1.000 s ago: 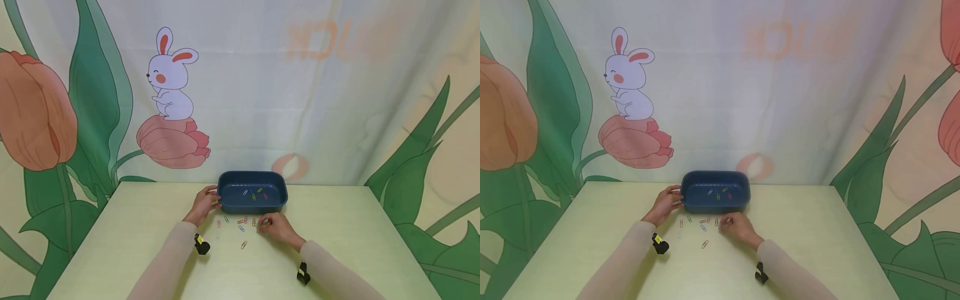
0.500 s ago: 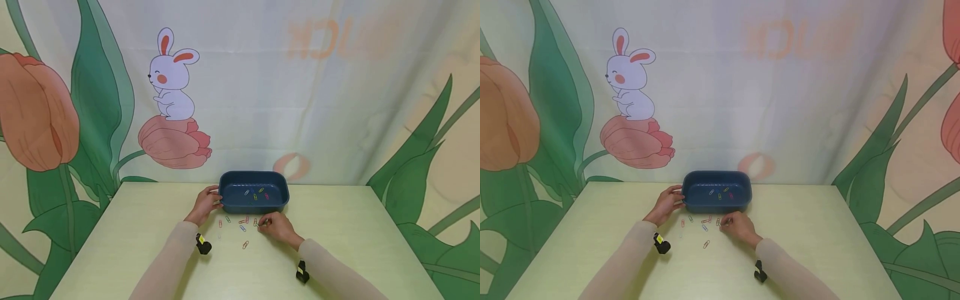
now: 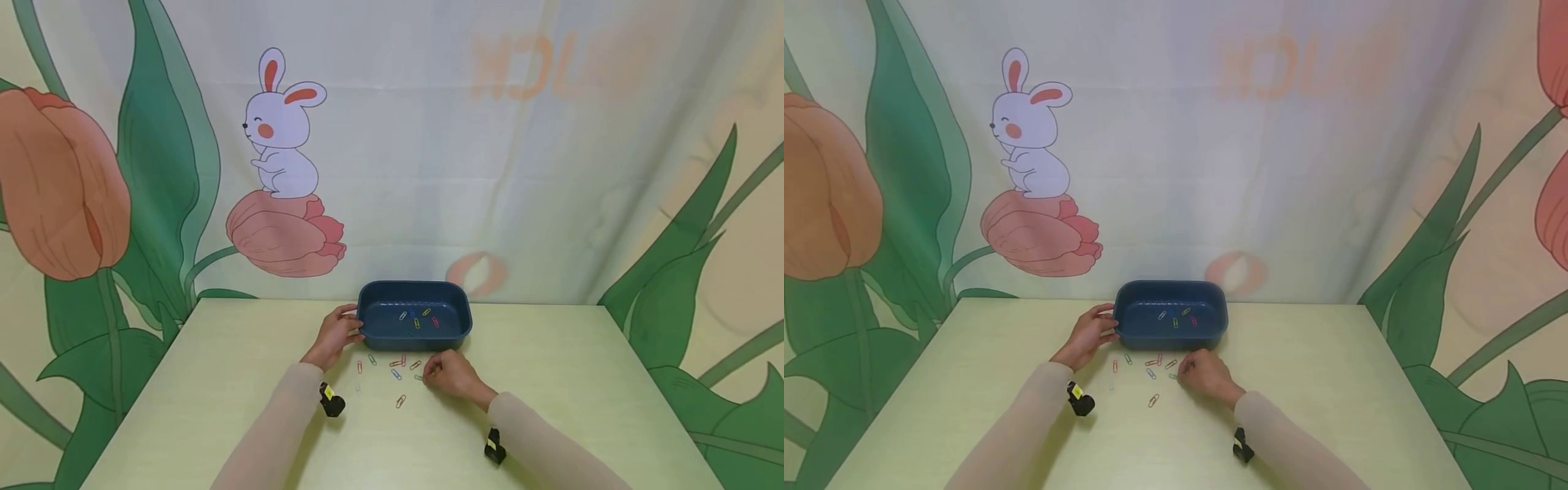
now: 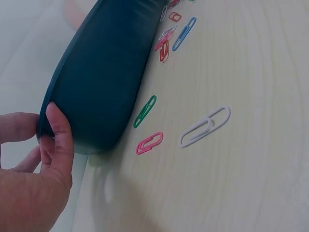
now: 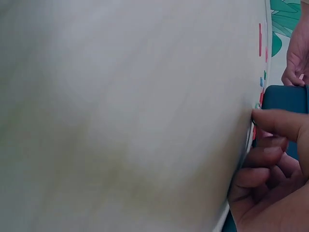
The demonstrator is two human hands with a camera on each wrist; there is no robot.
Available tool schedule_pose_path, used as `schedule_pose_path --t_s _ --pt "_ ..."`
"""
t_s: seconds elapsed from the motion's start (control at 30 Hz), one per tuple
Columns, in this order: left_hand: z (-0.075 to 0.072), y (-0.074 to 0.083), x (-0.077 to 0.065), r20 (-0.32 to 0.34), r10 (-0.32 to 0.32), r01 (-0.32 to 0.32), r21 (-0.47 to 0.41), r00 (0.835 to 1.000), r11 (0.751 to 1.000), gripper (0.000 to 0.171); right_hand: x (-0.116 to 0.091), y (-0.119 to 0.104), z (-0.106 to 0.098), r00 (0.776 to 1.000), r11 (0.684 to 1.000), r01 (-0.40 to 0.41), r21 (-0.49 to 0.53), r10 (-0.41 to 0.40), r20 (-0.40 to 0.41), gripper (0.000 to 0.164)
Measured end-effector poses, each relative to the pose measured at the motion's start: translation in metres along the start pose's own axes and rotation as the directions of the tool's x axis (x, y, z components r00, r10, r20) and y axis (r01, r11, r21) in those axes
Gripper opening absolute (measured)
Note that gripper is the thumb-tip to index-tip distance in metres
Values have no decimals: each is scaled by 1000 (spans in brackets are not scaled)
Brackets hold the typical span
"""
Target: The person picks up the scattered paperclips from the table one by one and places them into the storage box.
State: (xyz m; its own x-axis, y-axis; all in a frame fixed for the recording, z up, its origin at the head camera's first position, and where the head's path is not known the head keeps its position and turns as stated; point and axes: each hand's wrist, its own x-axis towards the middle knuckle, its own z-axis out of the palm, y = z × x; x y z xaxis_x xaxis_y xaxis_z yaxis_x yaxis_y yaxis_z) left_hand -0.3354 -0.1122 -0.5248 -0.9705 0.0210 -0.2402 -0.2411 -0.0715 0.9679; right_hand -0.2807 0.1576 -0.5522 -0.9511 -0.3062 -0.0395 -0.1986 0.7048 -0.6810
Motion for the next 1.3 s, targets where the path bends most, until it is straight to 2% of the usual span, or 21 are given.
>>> schedule_pose_path --t_s 0.17,0.4,0.57,0.83,1.0,1.3 --pt "1 1 2 10 9 -9 -1 1000 1000 52 -2 -3 -2 1000 1000 -11 -15 11 26 6" --pt "2 2 2 11 -8 8 -6 1000 1000 52 -6 -2 -3 999 999 33 -5 -32 43 8" --pt "1 1 2 15 -6 7 -15 1000 1000 51 -10 -2 -6 998 999 42 -34 -40 50 11" --pt "1 4 3 48 -5 6 -6 999 1000 54 -19 -14 -24 998 998 61 -21 -61 30 11" --pt "1 5 4 41 -13 13 -6 999 1000 54 -21 -19 -35 996 996 84 9 -84 26 3" --pt "1 2 -3 26 14 -14 -10 1000 1000 52 -23 -39 -63 994 993 107 55 -108 19 6"
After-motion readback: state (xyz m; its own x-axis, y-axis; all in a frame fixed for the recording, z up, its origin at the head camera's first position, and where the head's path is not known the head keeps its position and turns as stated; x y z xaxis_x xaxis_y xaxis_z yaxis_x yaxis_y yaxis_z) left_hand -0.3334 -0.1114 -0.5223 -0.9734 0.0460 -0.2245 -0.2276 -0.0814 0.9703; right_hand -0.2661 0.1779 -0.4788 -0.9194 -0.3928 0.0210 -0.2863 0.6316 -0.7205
